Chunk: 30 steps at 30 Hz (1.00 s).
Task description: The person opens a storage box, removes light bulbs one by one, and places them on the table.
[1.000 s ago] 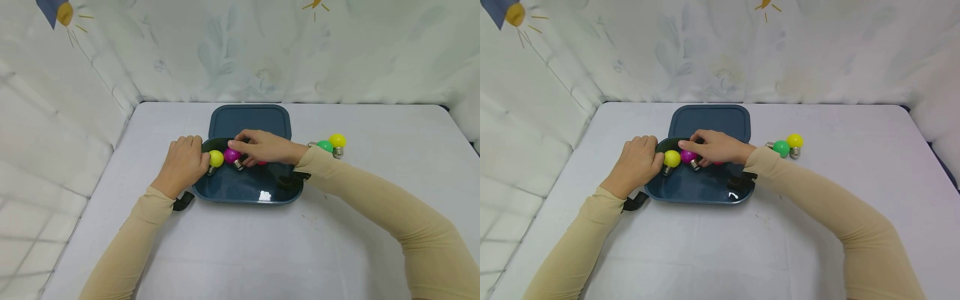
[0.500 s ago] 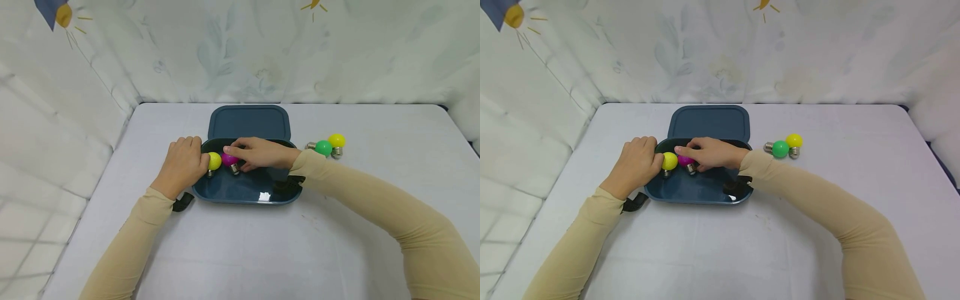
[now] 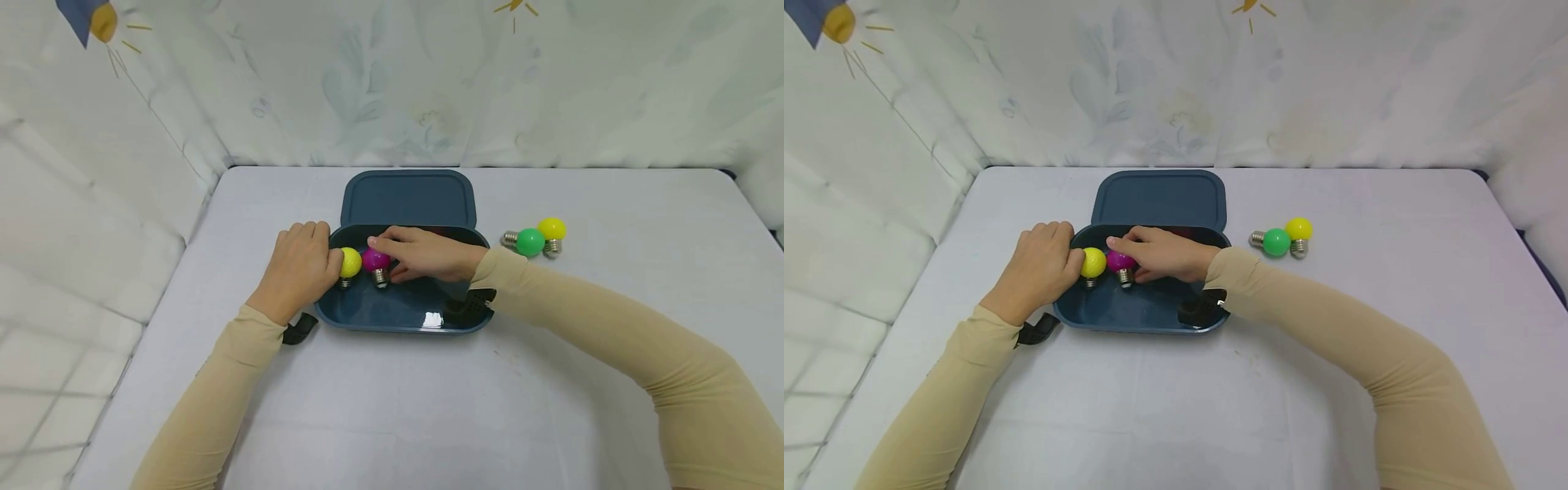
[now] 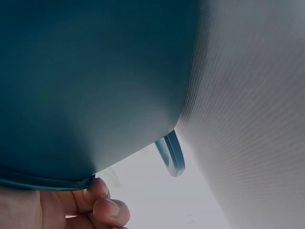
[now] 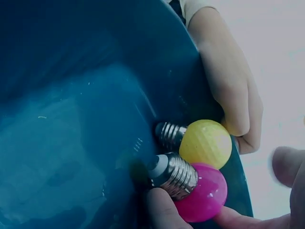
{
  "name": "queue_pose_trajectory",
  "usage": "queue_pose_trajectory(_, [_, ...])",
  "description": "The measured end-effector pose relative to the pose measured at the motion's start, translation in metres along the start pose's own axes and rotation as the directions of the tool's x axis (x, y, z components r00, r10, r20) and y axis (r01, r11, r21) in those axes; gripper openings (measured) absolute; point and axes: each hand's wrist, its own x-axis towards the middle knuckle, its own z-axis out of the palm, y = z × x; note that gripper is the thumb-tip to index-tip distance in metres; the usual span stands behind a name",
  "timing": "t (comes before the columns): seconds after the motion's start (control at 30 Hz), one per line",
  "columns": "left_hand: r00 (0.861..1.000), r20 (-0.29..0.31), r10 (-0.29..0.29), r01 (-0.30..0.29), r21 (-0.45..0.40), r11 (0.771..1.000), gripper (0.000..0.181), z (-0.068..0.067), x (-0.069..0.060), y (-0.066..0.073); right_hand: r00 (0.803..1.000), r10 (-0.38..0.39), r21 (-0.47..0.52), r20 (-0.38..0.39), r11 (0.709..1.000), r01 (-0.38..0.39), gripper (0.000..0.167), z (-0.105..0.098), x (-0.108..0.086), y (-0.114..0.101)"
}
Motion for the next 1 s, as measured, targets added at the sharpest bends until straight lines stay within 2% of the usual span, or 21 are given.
queue_pose_trajectory(0.13, [1.000, -0.010, 0.003, -0.003, -0.001, 1.000, 0.019, 0.0001, -0.0007, -0.0005, 1.000, 0.012, 0.037, -0.011, 0.999, -0.012, 0.043, 0.0024, 0.0019, 0.0011])
queue_pose_trajectory(0.27, [1.000, -0.013, 0.003, -0.003, -0.005, 1.000, 0.019, 0.0000, -0.0012, -0.0004, 1.000, 0.008, 0.056, -0.024, 0.998, -0.007, 0.044, 0.0053, 0.0033, 0.0016])
queue_pose_trajectory(0.8, [1.000, 0.005, 0.005, -0.005, -0.003, 1.000, 0.020, 0.0006, 0.0020, 0.0003, 0.999, -0.035, 0.114, -0.022, 0.993, 0.038, 0.056, 0.0062, 0.0018, 0.0015])
queue_pose_trajectory(0.93, [1.000, -0.007, 0.013, -0.013, -0.003, 1.000, 0.019, 0.0011, 0.0012, -0.0007, 0.998, -0.053, 0.086, -0.027, 0.995, 0.055, 0.061, 0.0063, 0.0034, 0.0031])
queue_pose_trajectory(1.0, [1.000, -0.013, 0.016, -0.016, -0.004, 1.000, 0.019, 0.0009, 0.0004, -0.0010, 0.997, -0.063, 0.040, -0.038, 0.997, 0.064, 0.062, 0.0071, 0.0049, 0.0038])
